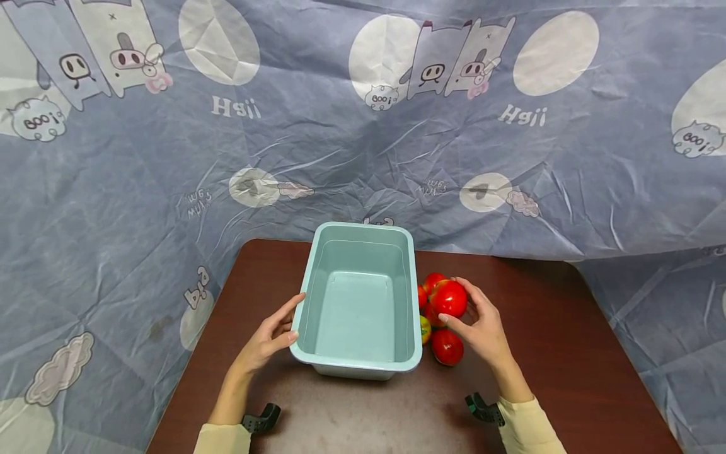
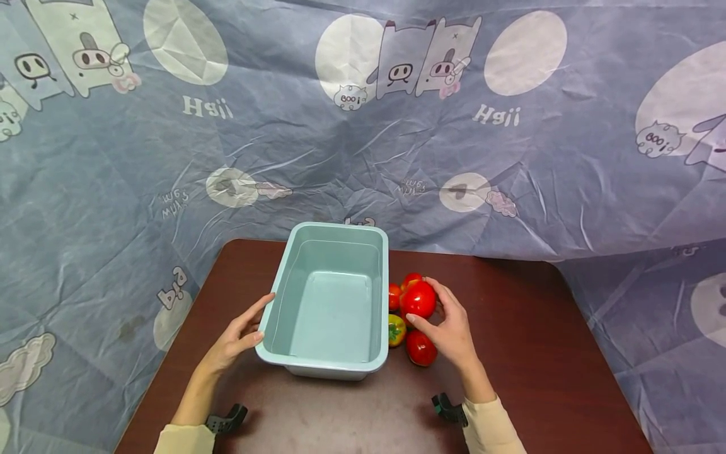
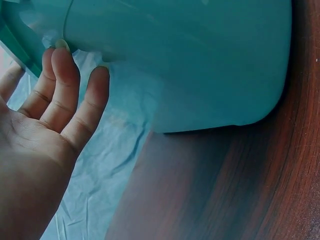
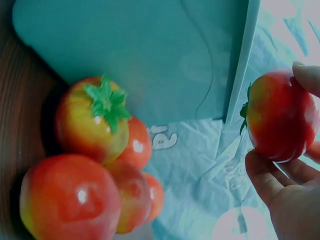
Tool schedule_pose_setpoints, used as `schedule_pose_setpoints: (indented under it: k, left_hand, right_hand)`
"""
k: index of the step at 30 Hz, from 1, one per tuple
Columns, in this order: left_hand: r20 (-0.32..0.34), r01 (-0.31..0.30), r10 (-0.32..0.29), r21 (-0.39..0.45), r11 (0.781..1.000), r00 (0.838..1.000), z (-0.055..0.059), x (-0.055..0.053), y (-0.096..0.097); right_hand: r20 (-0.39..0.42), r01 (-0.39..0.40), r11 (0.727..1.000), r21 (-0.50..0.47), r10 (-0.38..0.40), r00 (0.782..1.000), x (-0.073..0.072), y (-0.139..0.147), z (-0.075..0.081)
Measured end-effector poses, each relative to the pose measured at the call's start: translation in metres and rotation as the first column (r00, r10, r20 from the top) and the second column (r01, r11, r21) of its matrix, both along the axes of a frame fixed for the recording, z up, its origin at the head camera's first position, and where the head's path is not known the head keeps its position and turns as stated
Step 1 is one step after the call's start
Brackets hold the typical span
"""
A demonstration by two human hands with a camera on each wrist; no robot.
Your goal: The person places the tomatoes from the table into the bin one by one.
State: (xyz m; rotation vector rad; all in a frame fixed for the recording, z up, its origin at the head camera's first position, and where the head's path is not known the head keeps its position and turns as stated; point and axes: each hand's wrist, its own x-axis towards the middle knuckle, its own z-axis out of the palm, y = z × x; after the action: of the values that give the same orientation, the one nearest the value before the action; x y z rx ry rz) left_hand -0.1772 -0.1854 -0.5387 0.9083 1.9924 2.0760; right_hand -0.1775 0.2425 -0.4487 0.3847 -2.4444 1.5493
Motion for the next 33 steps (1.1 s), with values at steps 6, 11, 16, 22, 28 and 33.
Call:
schedule_pose_setpoints:
  k: [6, 11, 16, 22, 28, 33]
  left_hand:
    - [-0.005, -0.003, 0.003, 0.008, 1.000, 1.000, -0.001, 0.000, 0.000]
    - [-0.005, -0.003, 0.003, 0.009, 1.000, 1.000, -0.001, 0.000, -0.001]
    - [-0.002, -0.013, 0.013, -0.002, 1.000, 1.000, 0.001, 0.001, -0.001]
    - [-0.012, -0.025, 0.024, -0.006, 1.000, 1.000, 0.001, 0.002, -0.001]
    - [-0.006, -0.004, 0.005, 0.020, 1.000, 1.000, 0.000, 0.003, -0.001]
    - [-0.003, -0.001, 0.002, 0.022, 1.000, 1.000, 0.001, 0.003, 0.001]
  right_hand:
    - [-0.034, -0.051, 0.998, 0.037, 0.052, 0.998, 0.003, -0.011, 0.009]
    - [-0.034, -0.071, 0.996, 0.061, 0.074, 0.997, 0.004, -0.018, 0.014]
    - [-0.037, -0.104, 0.994, 0.024, 0.105, 0.994, -0.003, -0.019, 0.000]
    - [-0.077, -0.132, 0.991, -0.026, 0.130, 0.989, -0.008, -0.024, -0.015]
    - [-0.113, -0.164, 0.986, -0.042, 0.158, 0.981, -0.007, -0.034, -0.013]
    - [-0.113, -0.175, 0.984, -0.019, 0.172, 0.979, -0.004, -0.043, -0.008]
